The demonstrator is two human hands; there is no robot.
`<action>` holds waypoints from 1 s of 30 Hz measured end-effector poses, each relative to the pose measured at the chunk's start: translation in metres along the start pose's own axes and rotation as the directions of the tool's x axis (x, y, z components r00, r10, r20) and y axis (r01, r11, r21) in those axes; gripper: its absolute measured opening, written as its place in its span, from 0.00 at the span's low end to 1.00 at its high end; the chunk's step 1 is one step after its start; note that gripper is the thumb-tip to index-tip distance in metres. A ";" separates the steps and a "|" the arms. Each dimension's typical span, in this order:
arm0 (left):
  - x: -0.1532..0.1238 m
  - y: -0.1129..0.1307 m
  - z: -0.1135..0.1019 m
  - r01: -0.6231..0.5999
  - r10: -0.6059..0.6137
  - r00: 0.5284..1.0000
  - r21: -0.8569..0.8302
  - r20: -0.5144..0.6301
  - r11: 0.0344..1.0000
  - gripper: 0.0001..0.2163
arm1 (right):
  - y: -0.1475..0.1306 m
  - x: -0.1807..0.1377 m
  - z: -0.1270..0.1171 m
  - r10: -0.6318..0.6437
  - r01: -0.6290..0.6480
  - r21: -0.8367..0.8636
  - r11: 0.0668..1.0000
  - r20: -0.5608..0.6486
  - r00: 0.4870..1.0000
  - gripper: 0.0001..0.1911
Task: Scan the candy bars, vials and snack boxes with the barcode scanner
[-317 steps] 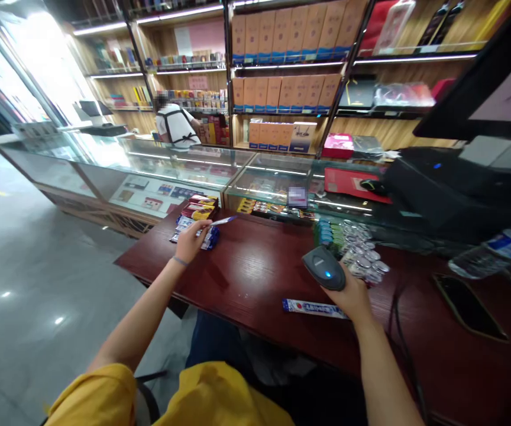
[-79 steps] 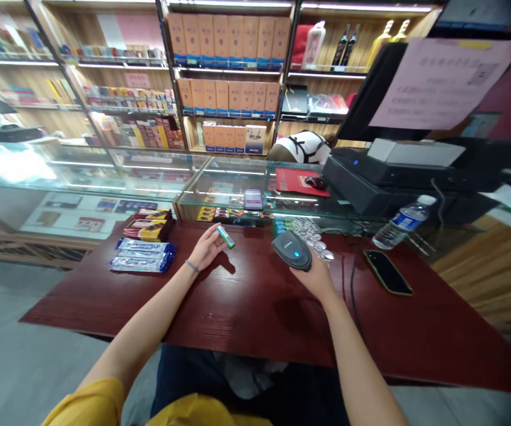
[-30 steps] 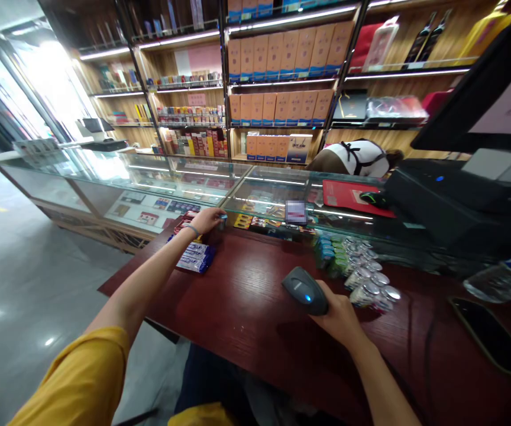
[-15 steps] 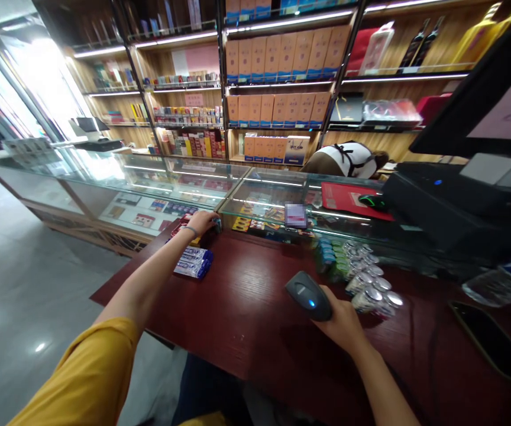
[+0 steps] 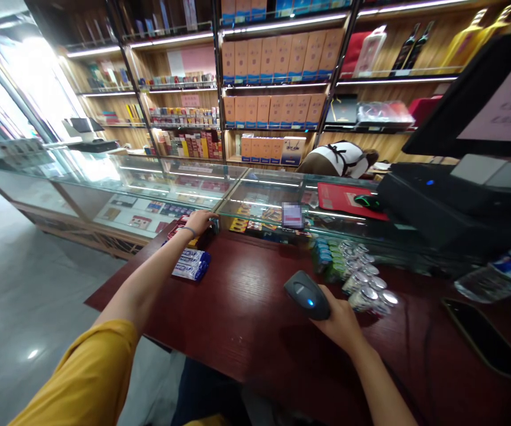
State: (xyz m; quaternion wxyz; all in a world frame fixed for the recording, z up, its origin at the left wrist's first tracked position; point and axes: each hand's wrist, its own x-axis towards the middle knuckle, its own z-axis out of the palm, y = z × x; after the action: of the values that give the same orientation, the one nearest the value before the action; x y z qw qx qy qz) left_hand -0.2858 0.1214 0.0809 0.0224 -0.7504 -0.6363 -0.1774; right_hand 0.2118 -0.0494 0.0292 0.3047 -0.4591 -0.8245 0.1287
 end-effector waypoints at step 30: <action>-0.036 0.348 0.135 -0.153 0.128 0.984 -0.956 -0.124 0.250 0.26 | 0.042 -0.024 -0.078 0.398 -0.298 0.312 0.902 -0.336 0.853 0.24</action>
State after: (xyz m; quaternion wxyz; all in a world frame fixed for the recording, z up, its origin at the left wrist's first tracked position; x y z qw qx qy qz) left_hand 0.0766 0.0560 0.0110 -0.4146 -0.6614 -0.3289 -0.5315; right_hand 0.2980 -0.0518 0.0602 0.4897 -0.5762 -0.6263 0.1896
